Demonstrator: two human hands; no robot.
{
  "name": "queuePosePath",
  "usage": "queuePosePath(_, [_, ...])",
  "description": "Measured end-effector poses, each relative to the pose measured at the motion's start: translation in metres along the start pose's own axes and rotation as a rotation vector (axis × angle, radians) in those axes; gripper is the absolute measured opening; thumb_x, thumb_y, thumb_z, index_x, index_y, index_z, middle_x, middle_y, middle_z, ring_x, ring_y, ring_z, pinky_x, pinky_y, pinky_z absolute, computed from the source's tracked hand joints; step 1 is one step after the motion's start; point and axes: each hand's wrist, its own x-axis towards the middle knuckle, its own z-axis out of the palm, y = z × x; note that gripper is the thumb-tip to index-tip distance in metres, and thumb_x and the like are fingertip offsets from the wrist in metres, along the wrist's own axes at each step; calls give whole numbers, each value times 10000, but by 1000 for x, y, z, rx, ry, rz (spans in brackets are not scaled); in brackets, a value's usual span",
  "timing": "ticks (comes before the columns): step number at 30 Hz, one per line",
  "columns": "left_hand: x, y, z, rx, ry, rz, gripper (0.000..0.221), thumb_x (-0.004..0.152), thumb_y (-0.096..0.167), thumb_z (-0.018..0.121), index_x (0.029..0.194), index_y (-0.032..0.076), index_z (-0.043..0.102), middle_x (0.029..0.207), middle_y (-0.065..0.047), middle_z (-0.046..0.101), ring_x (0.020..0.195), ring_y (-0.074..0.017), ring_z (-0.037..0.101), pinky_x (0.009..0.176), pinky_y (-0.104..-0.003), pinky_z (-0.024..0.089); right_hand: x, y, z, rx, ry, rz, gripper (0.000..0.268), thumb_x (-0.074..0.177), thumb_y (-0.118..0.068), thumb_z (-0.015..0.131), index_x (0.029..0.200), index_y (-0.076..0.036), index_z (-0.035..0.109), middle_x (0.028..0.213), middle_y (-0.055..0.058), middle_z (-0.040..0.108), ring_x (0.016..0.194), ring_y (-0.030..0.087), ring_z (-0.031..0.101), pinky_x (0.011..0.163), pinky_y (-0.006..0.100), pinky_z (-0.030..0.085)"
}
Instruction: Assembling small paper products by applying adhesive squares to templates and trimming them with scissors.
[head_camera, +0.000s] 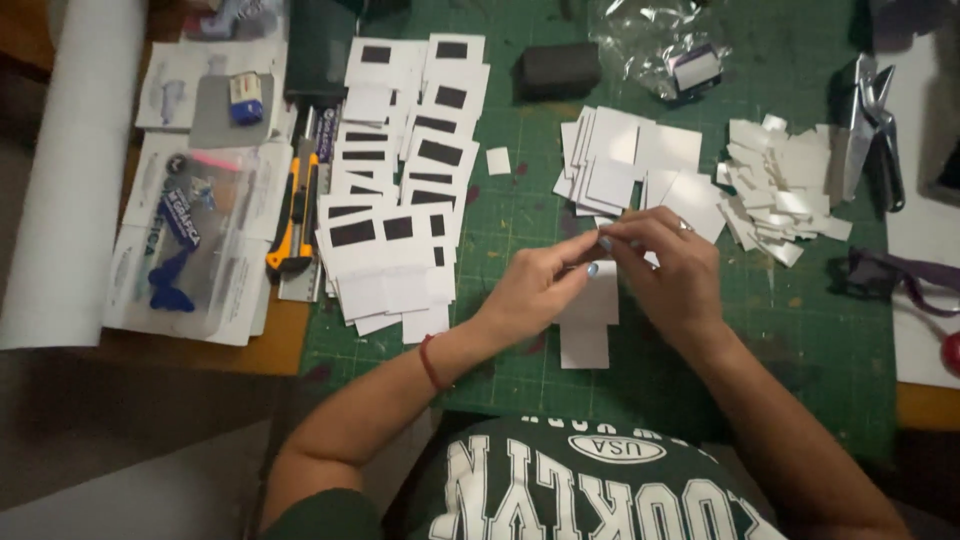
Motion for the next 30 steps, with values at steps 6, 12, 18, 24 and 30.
queuePosePath(6, [2, 7, 0, 17, -4, -4, 461, 1065, 66, 613, 1520, -11, 611, 1302, -261, 763, 1231, -376, 733, 950, -450, 648, 2, -2, -2, 65, -28, 59, 164, 999, 10, 787, 1148, -53, 817, 1014, 123, 778, 859, 300, 762, 743, 397, 637])
queuePosePath(12, [4, 5, 0, 3, 5, 10, 447, 1068, 63, 612, 1509, -7, 629, 1271, -256, 776, 1219, -380, 737, 940, -455, 646, 2, 4, -3, 117, -19, 43, 169, 1007, 32, 758, 1146, -46, 814, 997, 122, 785, 861, 297, 763, 732, 397, 637])
queuePosePath(18, [3, 9, 2, 21, 11, 34, 428, 1061, 55, 627, 1481, -30, 640, 1239, -295, 770, 1180, -426, 746, 917, -471, 645, 0, 8, -4, 101, -25, 33, 175, 1011, 19, 764, 1169, -44, 805, 1014, 124, 793, 894, 329, 760, 695, 424, 636])
queuePosePath(24, [5, 12, 0, 67, 20, 58, 439, 1046, 52, 633, 1479, -20, 650, 1225, -283, 780, 1154, -419, 762, 919, -464, 641, 4, -3, -8, 139, -16, 24, 229, 969, 38, 802, 1193, -13, 804, 1015, 150, 783, 910, 309, 759, 754, 415, 645])
queuePosePath(30, [7, 3, 2, 53, 9, 71, 425, 1056, 73, 644, 1474, -6, 655, 1231, -287, 776, 1167, -438, 747, 892, -461, 655, 1, 2, -11, 138, -17, 9, 228, 963, 27, 805, 1186, -18, 802, 1030, 152, 784, 906, 305, 763, 738, 410, 643])
